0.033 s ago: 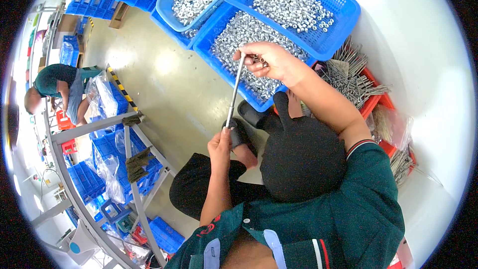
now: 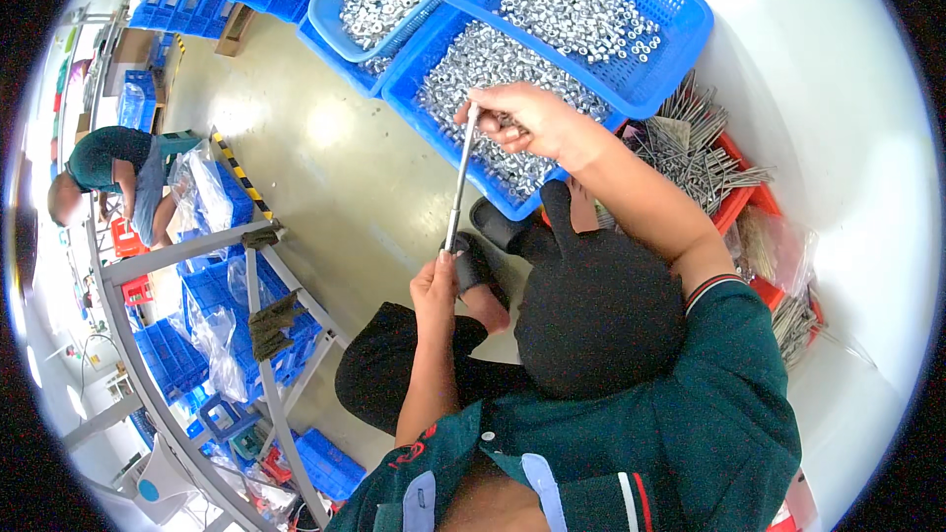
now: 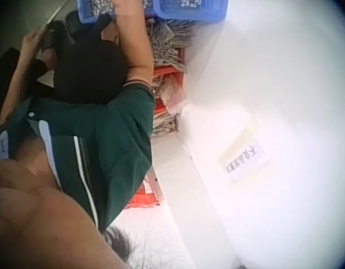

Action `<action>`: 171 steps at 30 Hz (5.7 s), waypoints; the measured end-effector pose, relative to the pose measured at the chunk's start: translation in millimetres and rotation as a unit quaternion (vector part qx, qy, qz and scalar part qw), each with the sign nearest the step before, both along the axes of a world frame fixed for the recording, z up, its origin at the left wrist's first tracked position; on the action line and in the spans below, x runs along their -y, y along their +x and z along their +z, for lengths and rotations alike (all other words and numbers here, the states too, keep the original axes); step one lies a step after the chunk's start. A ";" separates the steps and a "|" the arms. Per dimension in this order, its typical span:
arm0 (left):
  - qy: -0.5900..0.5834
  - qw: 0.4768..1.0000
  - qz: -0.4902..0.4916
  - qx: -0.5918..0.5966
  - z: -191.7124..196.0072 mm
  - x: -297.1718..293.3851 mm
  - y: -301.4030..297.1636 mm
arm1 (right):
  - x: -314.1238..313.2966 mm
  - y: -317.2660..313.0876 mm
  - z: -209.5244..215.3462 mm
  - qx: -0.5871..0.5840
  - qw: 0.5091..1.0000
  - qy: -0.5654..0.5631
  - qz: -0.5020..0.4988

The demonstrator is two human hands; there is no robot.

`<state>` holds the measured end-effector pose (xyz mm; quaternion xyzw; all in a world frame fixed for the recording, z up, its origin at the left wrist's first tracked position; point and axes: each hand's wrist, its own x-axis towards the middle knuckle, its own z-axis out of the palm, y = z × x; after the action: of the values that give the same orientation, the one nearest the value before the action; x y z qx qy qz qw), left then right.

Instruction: Manually assembling small metal ring-like components onto a long metal rod.

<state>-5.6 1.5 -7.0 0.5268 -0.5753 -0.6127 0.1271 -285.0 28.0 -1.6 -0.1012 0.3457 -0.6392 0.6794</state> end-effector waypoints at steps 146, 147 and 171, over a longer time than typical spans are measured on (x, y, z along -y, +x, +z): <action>-0.001 1.000 -0.015 -0.020 -7.0 4.3 2.8 | -7.7 -11.0 -17.7 0.158 0.983 -0.015 -0.092; -0.005 1.000 -0.023 -0.019 -7.2 4.1 3.2 | -7.9 -10.9 -18.2 0.159 0.983 -0.016 -0.092; 0.150 0.989 0.002 -0.016 10.2 4.7 0.5 | 2.4 2.3 5.2 -0.279 0.951 0.010 -0.135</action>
<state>-5.0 -3.2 3.2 0.5311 -0.4738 -0.7002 0.0570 -282.7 25.6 3.6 -0.2209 0.5380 -0.6681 0.4642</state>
